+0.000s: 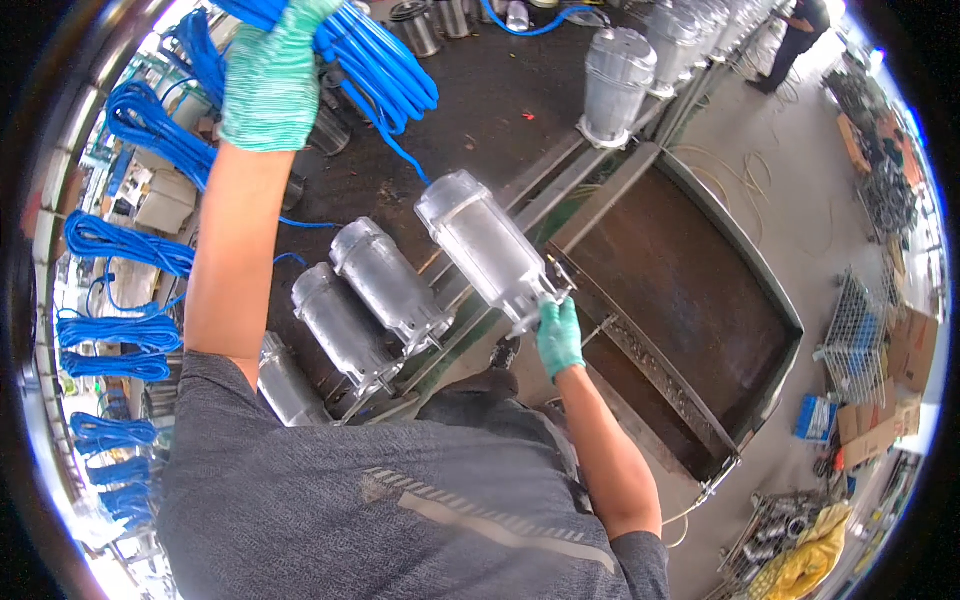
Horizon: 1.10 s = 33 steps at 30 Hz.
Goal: The person picks up a metal industrial pump from a row, carries it to a water tank, immerses it to check for leaks while handling a blue cable, and then returns it to the line.
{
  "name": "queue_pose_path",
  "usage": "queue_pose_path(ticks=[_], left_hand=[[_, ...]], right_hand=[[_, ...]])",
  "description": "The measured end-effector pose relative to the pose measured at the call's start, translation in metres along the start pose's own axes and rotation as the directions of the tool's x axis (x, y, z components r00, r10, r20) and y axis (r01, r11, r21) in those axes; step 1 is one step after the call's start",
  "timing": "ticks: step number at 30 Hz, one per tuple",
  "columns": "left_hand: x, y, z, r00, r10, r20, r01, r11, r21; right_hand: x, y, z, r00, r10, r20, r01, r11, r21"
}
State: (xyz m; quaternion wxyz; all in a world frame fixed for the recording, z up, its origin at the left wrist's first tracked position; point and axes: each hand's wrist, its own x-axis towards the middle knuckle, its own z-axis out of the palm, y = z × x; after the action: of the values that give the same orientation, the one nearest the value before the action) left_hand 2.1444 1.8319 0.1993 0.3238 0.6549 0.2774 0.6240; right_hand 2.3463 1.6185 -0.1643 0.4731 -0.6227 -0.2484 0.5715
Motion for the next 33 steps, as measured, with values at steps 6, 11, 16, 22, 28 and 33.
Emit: queue_pose_path(ticks=[6,11,16,22,28,33], left_hand=[[0.004,-0.087,-0.057,0.99,-0.117,0.078,0.106,0.986,0.133],[-0.006,-0.107,-0.091,0.979,-0.197,0.053,0.184,0.965,0.188],[-0.004,-0.121,-0.099,0.988,-0.15,0.031,0.143,0.978,0.151],[0.015,-0.101,-0.087,0.988,-0.143,0.067,0.141,0.99,0.028],[0.016,-0.09,-0.075,0.985,-0.059,0.163,0.076,0.992,-0.104],[0.003,-0.099,-0.06,0.978,-0.193,0.077,0.165,0.946,0.278]], right_hand=[[0.065,0.011,0.058,0.996,0.086,-0.014,-0.086,0.996,0.008],[0.073,0.017,0.059,0.994,0.106,0.012,-0.106,0.993,-0.046],[0.063,-0.011,0.072,0.981,0.195,0.022,-0.192,0.976,-0.1],[0.071,0.005,0.065,0.984,0.151,0.094,-0.147,0.988,-0.053],[0.068,0.001,0.072,0.951,0.234,0.202,-0.243,0.97,0.023],[0.09,0.018,0.066,0.981,0.111,0.159,-0.132,0.983,0.127]])
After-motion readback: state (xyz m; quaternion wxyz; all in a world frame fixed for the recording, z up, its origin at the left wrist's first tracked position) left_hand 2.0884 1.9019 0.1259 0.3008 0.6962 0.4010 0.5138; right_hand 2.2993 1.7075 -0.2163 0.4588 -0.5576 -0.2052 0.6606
